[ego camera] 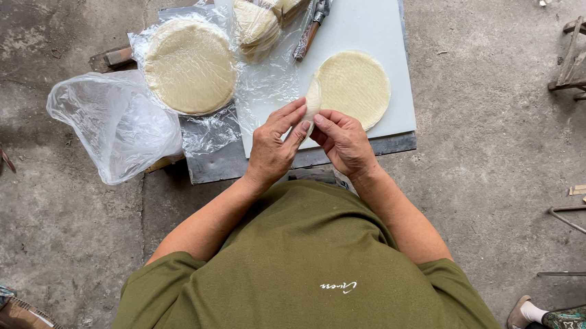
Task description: The person peels individual circular sheets of dough from a stack, cuts one sheet into four triangular wedges using a knife on a board, and then stacks the resulting wedges together by hand.
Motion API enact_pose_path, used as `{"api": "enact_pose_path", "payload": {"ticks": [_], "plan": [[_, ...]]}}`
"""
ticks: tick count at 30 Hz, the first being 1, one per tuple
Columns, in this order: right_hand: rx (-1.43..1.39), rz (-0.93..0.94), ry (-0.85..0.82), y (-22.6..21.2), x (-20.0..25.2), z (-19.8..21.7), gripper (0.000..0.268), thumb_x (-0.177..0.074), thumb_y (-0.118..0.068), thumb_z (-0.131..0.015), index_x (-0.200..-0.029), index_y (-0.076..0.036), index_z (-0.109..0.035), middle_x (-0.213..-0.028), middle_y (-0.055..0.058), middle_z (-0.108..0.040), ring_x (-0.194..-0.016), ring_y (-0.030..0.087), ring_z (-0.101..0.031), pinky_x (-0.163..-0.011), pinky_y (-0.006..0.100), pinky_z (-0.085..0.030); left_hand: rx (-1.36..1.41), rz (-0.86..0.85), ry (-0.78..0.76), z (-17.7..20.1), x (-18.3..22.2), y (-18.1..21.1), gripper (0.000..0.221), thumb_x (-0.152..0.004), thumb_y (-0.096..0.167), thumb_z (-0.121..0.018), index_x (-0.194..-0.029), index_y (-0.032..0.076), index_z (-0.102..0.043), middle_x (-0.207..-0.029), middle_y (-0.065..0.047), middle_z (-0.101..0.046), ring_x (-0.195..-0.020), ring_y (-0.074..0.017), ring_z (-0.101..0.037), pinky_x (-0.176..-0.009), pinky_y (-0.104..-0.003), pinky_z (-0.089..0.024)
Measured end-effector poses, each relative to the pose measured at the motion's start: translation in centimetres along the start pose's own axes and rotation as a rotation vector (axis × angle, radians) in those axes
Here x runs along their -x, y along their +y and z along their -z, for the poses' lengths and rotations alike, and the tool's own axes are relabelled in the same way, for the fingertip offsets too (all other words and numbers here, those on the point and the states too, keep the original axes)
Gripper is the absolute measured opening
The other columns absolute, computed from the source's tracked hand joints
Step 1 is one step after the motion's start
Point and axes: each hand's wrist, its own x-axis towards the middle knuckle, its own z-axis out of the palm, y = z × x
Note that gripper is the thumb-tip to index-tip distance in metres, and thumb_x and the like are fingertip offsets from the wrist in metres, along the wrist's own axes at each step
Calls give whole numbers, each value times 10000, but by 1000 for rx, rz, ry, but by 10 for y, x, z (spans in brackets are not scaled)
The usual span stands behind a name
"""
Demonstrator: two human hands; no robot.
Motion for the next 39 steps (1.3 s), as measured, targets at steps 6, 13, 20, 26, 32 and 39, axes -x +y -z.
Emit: {"api": "enact_pose_path", "payload": {"ticks": [6,13,20,26,32,39], "plan": [[75,57,-19,1,3,0,238,-1019,-83,-647,-1219,45,-660,-1107,96,-714,-1003,152,-697,-960,321,-587,21,27,-65,5,-1,2,368,-999,201,-708,-1330,44,-672,-1433,-128,-633,-1308,-252,-642,-1046,-344,-594],[107,101,-89,6,3,5,193,-1061,-104,-636,-1171,50,-675,-1060,67,-690,-969,126,-676,-926,296,-590,-51,-68,-117,11,0,1,400,-992,167,-717,-1357,18,-650,-1452,-146,-614,-1314,-263,-634,-1044,-343,-589],[201,142,-87,2,6,-1,201,-1055,-109,-612,-1168,47,-670,-1095,62,-673,-982,114,-677,-928,291,-607,-222,-228,-97,11,-1,3,397,-987,111,-726,-1356,-11,-644,-1468,-155,-598,-1344,-302,-610,-1110,-377,-545],[314,167,-28,0,8,-1,178,-1048,-96,-648,-1119,63,-684,-1041,68,-676,-923,110,-663,-867,277,-592,-355,-280,-83,12,-2,12,410,-909,102,-761,-1303,21,-677,-1253,-164,-609,-1158,-316,-591,-918,-369,-580],[454,222,35,-4,11,-3,165,-1012,-101,-681,-1014,62,-707,-1068,57,-649,-914,113,-659,-845,266,-589,-180,-154,-118,9,-6,13,335,-941,118,-753,-1266,44,-717,-1108,-115,-688,-967,-212,-704,-827,-339,-596],[785,291,95,-11,19,-2,164,-1001,-123,-695,-1008,41,-713,-1122,60,-617,-930,103,-629,-818,247,-562,1,68,-149,1,-14,3,190,-991,183,-713,-1053,4,-722,-948,-96,-742,-799,-128,-731,-719,-288,-607]]}}
